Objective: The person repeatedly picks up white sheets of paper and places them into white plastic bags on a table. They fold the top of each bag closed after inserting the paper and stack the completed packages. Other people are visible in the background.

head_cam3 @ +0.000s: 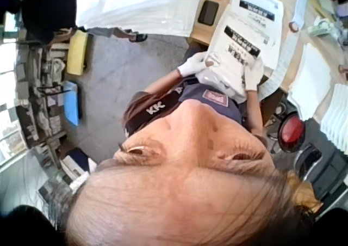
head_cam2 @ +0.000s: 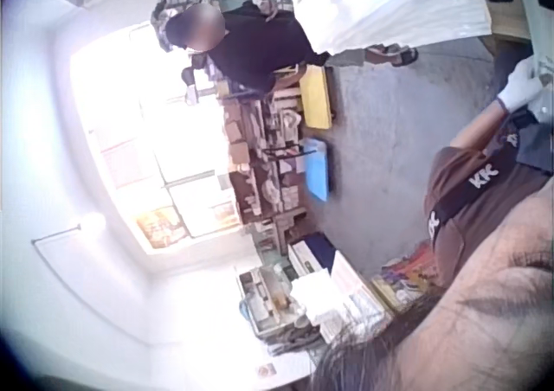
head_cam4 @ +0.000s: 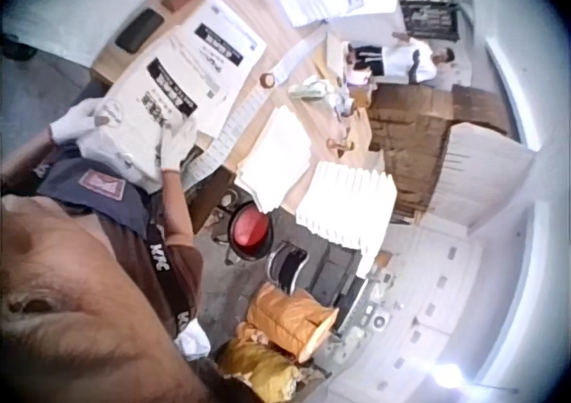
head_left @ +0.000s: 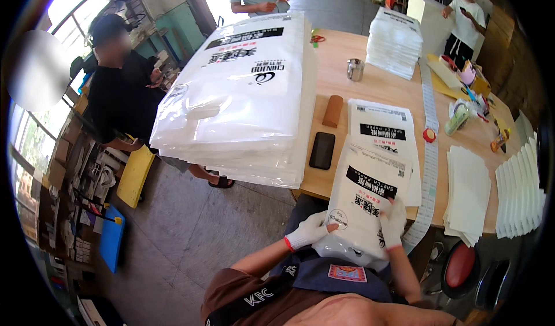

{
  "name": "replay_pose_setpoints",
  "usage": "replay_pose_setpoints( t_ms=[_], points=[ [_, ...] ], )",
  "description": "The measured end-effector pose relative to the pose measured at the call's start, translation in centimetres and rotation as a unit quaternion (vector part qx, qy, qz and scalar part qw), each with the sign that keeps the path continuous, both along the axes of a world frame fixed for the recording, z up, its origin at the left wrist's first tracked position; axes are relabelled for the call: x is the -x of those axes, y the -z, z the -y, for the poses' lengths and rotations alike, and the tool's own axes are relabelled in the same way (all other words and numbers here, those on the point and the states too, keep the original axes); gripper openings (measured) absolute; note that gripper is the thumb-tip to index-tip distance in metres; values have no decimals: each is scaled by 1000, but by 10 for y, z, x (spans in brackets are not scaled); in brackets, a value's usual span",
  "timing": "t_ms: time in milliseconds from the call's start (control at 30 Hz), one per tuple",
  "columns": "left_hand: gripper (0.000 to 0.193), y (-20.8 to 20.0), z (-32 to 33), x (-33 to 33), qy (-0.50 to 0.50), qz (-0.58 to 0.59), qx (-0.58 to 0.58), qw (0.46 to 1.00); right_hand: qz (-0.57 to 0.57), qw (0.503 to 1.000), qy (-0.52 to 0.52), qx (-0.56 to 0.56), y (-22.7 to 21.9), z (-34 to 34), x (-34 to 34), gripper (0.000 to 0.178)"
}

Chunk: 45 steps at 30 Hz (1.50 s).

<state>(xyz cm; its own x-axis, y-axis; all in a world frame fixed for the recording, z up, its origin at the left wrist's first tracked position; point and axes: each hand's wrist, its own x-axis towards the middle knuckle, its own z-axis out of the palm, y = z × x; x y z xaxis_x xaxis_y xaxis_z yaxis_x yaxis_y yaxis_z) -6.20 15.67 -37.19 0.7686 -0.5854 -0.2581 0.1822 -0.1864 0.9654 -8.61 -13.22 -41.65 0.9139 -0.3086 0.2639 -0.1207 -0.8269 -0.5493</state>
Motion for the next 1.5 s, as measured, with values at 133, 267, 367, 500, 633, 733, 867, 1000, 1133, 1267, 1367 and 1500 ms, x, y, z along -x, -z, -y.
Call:
replay_pose_setpoints(
  t_ms=[133, 267, 367, 500, 633, 733, 867, 1000, 1133, 1267, 1367, 1500],
  points=[
    [43, -55, 17, -22, 32, 103, -14, 994, -89, 935, 100, -329, 50, 34, 92, 36],
    [42, -118, 25, -24, 100, 300, -152, 937, -55, 650, -25, -758, 29, -3, 88, 36],
    [36, -190, 4, -10, 96, 411, -169, 891, 1, 634, -103, -766, 8, -16, 50, 37],
    [29, -252, -54, 6, -84, 555, -74, 825, 37, 659, -228, -716, -69, -33, -35, 40],
    [25, -285, -126, -30, -394, 436, 77, 805, 95, 694, -377, -606, -227, -103, -119, 43],
    [32, -332, -185, -89, -394, 488, 79, 775, 35, 754, -385, -531, -286, -143, -200, 35],
    [36, -304, -286, -142, -403, 426, -115, 802, -59, 820, -357, -444, -322, -194, -213, 41],
    [58, -240, -284, -146, -454, 461, -213, 732, -110, 838, -320, -428, -317, -193, -208, 44],
    [58, -224, -271, -145, -432, 378, 61, 816, -82, 813, -339, -467, -308, -186, -205, 46],
    [60, -134, -230, -129, -577, 453, 197, 650, 12, 846, -355, -398, -235, -161, -183, 42],
    [49, 18, -225, -98, -674, 322, 99, 657, -155, 865, -370, -300, -128, -110, -131, 21],
    [39, 244, -188, -24, -467, 156, -222, 841, -378, 847, -353, -125, -53, -33, -24, 29]
  ],
)
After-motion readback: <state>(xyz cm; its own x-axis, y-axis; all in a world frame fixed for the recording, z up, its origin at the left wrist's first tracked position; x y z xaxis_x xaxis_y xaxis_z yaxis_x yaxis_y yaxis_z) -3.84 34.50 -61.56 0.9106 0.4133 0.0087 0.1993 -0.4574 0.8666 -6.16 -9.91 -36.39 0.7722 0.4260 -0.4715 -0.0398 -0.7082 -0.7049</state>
